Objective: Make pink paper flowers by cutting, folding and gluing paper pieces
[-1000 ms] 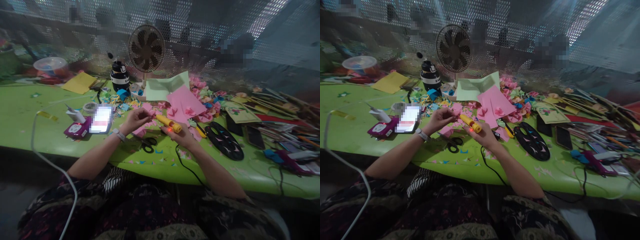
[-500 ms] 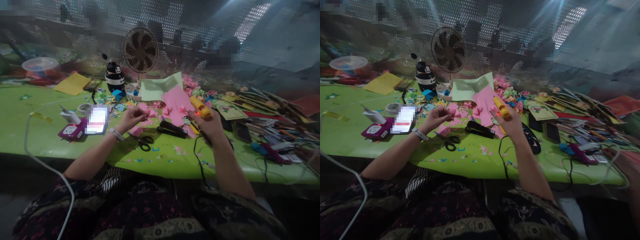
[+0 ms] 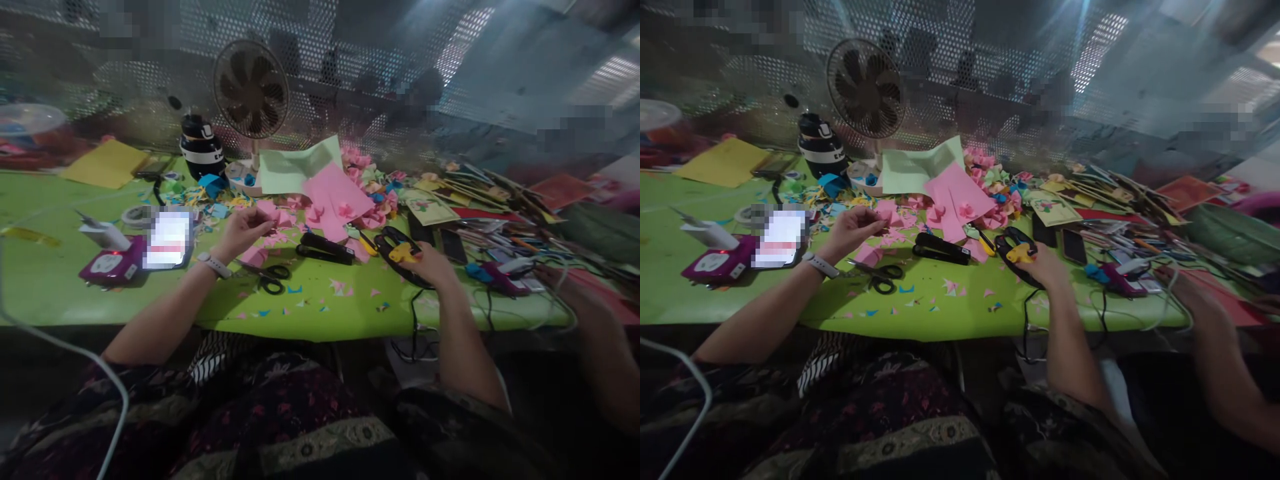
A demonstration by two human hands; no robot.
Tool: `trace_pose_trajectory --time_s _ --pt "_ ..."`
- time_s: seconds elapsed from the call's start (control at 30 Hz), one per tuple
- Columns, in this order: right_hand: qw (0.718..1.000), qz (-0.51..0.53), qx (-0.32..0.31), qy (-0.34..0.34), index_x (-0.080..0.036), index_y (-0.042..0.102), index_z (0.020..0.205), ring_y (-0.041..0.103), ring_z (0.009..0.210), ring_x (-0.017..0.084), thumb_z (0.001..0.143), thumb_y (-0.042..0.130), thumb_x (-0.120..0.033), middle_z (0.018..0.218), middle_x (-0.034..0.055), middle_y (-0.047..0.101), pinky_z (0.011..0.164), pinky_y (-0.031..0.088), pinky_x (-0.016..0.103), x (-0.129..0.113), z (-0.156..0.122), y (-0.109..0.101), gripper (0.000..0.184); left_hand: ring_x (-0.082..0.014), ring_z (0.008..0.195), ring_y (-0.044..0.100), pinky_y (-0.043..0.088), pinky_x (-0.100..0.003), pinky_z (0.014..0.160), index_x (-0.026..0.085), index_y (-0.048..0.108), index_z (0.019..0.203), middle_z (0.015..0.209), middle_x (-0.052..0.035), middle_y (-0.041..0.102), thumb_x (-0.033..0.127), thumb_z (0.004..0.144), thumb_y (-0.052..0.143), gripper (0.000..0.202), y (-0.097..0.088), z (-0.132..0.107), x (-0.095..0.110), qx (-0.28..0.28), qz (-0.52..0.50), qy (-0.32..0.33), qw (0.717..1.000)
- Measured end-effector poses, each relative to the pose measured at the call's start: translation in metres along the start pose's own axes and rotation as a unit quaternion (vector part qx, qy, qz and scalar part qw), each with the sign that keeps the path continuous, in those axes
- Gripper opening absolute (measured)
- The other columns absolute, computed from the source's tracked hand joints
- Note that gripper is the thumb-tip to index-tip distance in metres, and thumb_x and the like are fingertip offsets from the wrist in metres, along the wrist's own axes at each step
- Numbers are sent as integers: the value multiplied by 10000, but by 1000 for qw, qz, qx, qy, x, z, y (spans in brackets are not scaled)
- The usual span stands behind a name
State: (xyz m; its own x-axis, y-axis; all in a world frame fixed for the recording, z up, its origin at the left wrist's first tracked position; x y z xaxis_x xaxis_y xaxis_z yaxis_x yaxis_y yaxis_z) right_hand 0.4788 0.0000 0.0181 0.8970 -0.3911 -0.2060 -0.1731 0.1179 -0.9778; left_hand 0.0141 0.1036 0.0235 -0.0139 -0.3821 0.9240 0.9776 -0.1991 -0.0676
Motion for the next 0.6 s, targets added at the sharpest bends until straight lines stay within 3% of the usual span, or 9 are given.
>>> trace_pose_trajectory --time_s 0.07,0.17,0.23,0.3,0.37,0.47,0.53,0.6 --pt "999 -28 -20 -21 -155 627 1273 677 1019 347 743 752 -403 1146 174 722 830 512 421 -3 -2 -2 599 -139 646 694 596 -247 616 152 639 760 707 -40 706 386 701 862 328 -1 0 1 7 -4 -7 1000" --pt "997 -63 28 -31 -139 652 1244 650 1080 369 821 674 -442 1169 193 705 864 492 450 -15 -7 -24 521 -130 630 692 601 -245 621 152 632 756 695 -34 701 359 706 859 311 1 1 0 2 -16 -15 1000" --pt "992 -46 96 -65 -161 699 1163 656 1031 346 883 600 -415 1101 177 721 851 490 448 -45 -17 -44 390 -129 619 693 604 -248 622 153 630 758 680 -28 697 351 710 855 304 1 2 -1 2 -23 -16 1000" --pt "979 11 118 -163 -192 732 1055 668 932 293 904 593 -383 1019 132 735 828 494 418 -97 -33 -51 280 -133 627 702 608 -248 628 152 631 763 678 -31 699 343 715 850 294 -1 3 -2 10 -29 -16 999" --pt "957 55 81 -274 -206 743 984 667 903 263 928 590 -354 1016 107 739 799 490 387 -159 -54 -43 220 -139 641 711 614 -252 637 152 628 766 686 -36 703 335 719 847 289 -5 4 -4 24 -34 -20 999" --pt "911 47 -20 -409 -201 743 1003 667 978 246 969 557 -251 1030 93 747 820 474 349 -243 -88 -9 195 -140 658 719 623 -256 660 154 621 774 709 -34 707 325 723 844 286 -10 4 -6 39 -38 -26 998" --pt "897 0 -73 -436 -185 737 1044 667 1010 247 977 555 -209 1097 105 736 793 466 329 -276 -100 16 196 -134 659 719 621 -249 660 155 615 776 711 -27 705 317 727 841 283 -11 5 -7 39 -39 -31 998" --pt "886 -48 -102 -450 -163 731 1064 672 1002 249 984 537 -174 1111 124 726 773 458 321 -294 -107 38 210 -127 647 715 612 -236 644 156 608 765 696 -19 699 308 733 837 276 -10 5 -8 35 -40 -37 998"
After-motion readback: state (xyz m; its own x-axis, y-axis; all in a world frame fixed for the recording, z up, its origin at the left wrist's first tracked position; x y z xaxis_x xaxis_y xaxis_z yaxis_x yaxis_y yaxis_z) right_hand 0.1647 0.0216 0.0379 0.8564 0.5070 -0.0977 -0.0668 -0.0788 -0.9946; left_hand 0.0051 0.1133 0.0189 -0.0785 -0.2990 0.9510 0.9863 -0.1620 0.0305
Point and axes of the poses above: each hand's wrist, its own z-axis towards the middle knuckle, its own y-axis out of the palm, x = y × z, the point moved 9 cm from there along z, towards the middle knuckle
